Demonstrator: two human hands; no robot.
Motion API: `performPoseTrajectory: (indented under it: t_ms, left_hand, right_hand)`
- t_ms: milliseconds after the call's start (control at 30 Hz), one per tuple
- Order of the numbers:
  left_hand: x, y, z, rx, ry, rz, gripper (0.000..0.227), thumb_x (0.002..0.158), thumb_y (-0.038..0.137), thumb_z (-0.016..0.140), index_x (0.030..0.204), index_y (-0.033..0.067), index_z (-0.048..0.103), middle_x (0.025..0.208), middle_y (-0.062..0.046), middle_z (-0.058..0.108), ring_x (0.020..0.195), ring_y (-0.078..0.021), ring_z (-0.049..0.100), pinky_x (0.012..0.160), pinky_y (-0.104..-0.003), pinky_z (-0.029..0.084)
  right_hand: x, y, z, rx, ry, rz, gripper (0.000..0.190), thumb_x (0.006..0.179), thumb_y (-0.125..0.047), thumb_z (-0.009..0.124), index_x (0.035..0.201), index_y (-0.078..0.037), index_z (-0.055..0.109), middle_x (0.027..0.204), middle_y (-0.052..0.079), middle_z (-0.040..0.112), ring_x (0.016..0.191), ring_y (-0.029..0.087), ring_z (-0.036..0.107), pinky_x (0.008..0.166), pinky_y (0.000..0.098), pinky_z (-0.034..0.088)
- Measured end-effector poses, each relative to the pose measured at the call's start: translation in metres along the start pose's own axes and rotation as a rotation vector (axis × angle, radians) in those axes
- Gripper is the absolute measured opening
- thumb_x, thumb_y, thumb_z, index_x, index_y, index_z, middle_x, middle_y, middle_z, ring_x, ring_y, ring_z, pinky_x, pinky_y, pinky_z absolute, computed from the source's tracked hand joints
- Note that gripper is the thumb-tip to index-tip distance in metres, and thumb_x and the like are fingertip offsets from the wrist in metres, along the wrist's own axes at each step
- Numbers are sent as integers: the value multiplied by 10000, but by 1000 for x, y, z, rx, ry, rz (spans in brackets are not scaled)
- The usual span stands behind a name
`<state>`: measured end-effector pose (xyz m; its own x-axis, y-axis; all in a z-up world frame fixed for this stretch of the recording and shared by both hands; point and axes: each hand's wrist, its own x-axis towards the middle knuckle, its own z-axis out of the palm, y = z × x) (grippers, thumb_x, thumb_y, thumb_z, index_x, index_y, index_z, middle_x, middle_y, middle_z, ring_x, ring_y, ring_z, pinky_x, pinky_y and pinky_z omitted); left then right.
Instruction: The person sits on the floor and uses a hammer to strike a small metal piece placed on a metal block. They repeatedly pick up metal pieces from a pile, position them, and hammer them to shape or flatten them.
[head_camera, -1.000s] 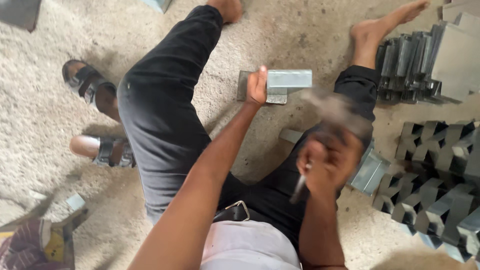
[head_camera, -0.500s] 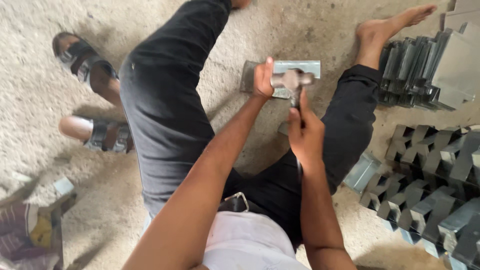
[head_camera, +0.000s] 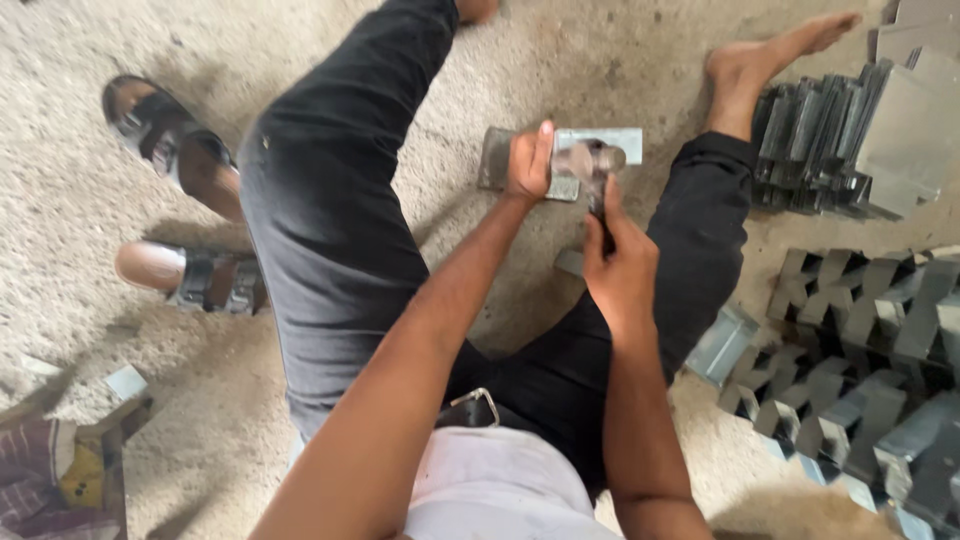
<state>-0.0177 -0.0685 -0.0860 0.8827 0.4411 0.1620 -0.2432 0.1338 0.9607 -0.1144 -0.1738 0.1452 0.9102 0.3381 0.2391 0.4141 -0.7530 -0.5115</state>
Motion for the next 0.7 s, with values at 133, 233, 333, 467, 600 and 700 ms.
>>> performPoseTrajectory:
  t_ms: [133, 233, 333, 467, 600, 700]
  left_hand:
    - [-8, 22, -7, 75, -53, 19, 534, 1106, 331, 438, 717, -27, 513, 604, -184, 461, 523, -269, 434, 552, -455, 371]
    - [19, 54, -15, 383, -74, 337, 354, 1086, 269, 476, 848, 37, 601, 760, -167, 590, 682, -329, 553, 655, -483, 448]
    - [18, 62, -7, 907, -180, 470, 199, 1024, 254, 565, 928, 98, 643, 880, -115, 667, 807, -324, 649, 723, -502, 509]
    - [-4, 33, -12, 1381, -493, 218, 159, 885, 127, 638, 1043, 131, 653, 1007, -69, 659, 921, -291, 686, 723, -480, 541]
    - [-26, 24, -6, 1202, -475, 120, 227, 839, 165, 684, 1050, 87, 654, 1046, -127, 644, 947, -334, 685, 720, -466, 576]
    - [-19, 44, -5, 1015, -419, 117, 263, 894, 207, 694, 1114, 70, 648, 1081, -159, 636, 933, -357, 680, 764, -477, 582]
  right_hand:
    - [-17, 9, -10, 73, 43, 179, 507, 1052, -73, 660, 1540, -49, 524, 749, 108, 623, 629, 172, 584, 598, 330, 486]
    - [-11, 25, -6, 309, 117, 405, 533, 1075, -89, 638, 1585, -72, 482, 764, 27, 610, 616, 77, 530, 548, 272, 460]
    - [-27, 51, 2, 513, 171, 579, 578, 1042, -95, 630, 1589, -80, 441, 795, -13, 600, 569, 49, 494, 482, 232, 427]
    - [-30, 118, 60, 474, 154, 616, 327, 1066, -85, 686, 1366, 27, 616, 841, 40, 626, 587, 81, 560, 500, 255, 429]
    - [-50, 159, 117, 303, 162, 234, 509, 1056, -31, 686, 1518, -3, 475, 1001, 68, 691, 795, 125, 616, 695, 289, 507]
    - [-47, 153, 120, 402, 231, 283, 470, 1096, -32, 652, 1518, -68, 446, 1073, 97, 673, 864, 170, 646, 744, 349, 516]
